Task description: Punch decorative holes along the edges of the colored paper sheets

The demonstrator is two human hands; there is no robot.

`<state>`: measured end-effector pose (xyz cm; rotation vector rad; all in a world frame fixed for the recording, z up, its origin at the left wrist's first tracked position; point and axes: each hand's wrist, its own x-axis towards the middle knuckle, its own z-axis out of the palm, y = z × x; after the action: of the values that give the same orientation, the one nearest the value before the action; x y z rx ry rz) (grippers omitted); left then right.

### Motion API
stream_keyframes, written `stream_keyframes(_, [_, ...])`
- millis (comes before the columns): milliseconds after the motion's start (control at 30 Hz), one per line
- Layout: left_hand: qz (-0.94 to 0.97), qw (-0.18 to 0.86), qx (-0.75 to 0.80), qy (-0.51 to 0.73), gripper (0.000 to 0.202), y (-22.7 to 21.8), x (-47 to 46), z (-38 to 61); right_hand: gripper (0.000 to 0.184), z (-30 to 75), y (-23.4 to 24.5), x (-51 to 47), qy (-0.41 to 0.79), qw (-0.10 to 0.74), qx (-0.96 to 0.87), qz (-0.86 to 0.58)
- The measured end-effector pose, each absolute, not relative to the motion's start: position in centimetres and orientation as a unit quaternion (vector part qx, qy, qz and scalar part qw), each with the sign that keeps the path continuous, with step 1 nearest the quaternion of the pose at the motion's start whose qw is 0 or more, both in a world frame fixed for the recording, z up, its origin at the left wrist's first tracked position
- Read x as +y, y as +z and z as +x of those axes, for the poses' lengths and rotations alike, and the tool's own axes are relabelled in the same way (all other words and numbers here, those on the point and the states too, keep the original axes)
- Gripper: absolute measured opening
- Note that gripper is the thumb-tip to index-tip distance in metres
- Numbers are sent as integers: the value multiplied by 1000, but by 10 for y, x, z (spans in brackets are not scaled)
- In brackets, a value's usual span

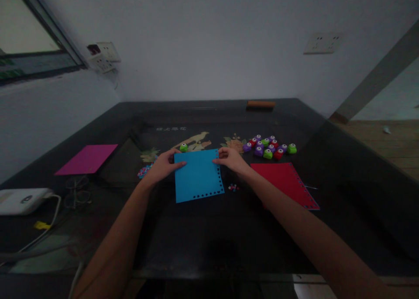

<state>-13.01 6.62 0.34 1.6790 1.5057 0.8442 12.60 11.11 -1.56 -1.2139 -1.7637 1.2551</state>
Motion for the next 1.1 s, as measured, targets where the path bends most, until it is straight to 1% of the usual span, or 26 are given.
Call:
stream_keyframes(33, [636,371,581,347,36,7,64,-128,14,129,-12,107,498,329,-660,-456])
stream_keyframes(100, [612,389,573,382,36,15,61,-123,12,137,-3,96,551,302,-646,-434])
stream_keyframes(200, [575,421,548,438,36,19,56,-112,24,148,8,78,641,233,-622,-385])
stream_keyframes(300, [523,464,516,495,42,17,51,-96,29,162,14,60,648,217,-607,-406])
stream_keyframes(400, [477,511,492,519,48,12,42,-74,29,178,19,45,609,255,-593,-462])
stream_keyframes(467, [497,537,490,473,45,10,32,-60,31,188,21,36,581,295,-579,-490])
stream_keyframes(567, [570,581,466,346,39,10,17,-43,33,199,19,27,553,352,-552,-515])
stream_keyframes(667, [595,599,455,281,39,11,8,-33,33,204,14,21,557,380,-531,-514])
stream_keyframes(800, [595,582,468,297,42,12,4,-29,32,206,12,18,595,350,-540,-482])
stream_keyframes(1100, [603,569,465,311,42,12,3,-28,33,202,11,18,603,308,-551,-488])
